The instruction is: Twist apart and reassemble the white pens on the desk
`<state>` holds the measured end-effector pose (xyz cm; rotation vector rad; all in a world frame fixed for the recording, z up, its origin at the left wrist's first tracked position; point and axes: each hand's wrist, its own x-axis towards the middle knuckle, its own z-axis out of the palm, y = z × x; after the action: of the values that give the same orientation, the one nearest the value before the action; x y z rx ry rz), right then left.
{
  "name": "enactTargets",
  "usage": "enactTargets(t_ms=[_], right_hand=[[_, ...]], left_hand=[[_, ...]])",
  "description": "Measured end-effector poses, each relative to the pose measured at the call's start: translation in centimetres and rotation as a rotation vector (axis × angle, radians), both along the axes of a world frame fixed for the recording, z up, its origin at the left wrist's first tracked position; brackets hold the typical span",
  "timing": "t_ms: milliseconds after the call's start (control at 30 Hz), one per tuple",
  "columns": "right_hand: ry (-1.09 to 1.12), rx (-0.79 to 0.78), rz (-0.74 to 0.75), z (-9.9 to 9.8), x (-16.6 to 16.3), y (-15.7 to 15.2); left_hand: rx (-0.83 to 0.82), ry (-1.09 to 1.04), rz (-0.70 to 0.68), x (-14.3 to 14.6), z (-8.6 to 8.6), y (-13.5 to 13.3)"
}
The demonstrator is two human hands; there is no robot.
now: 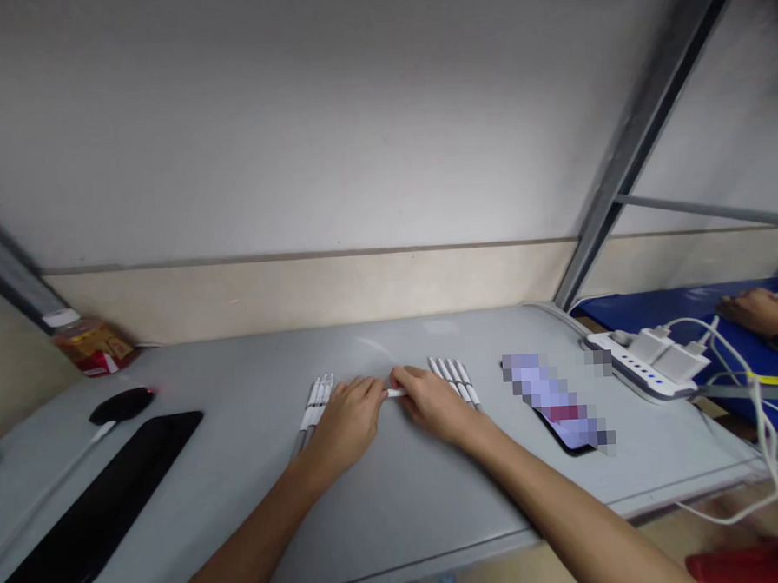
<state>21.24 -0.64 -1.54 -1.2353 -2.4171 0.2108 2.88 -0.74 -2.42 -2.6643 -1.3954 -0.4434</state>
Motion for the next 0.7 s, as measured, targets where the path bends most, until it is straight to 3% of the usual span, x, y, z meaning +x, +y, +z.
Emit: enactTargets(t_ms=[300,467,700], right_hand=[[-0.089,0.116,-0.03,-0.3,-0.5,0.2],[-0.041,0.069,-0.096,0.1,0.2,0.2],[0.103,0.128,-0.067,0.3,0.8,0.8]], left_hand=[[-0.035,-0.049,0.031,0.4,-0.2,-0.2],[-0.07,-0.137,-0.016,0.3,-0.2,-0.2],[-0.148,-0.358,-0.064,-0.4,0.2,0.6]])
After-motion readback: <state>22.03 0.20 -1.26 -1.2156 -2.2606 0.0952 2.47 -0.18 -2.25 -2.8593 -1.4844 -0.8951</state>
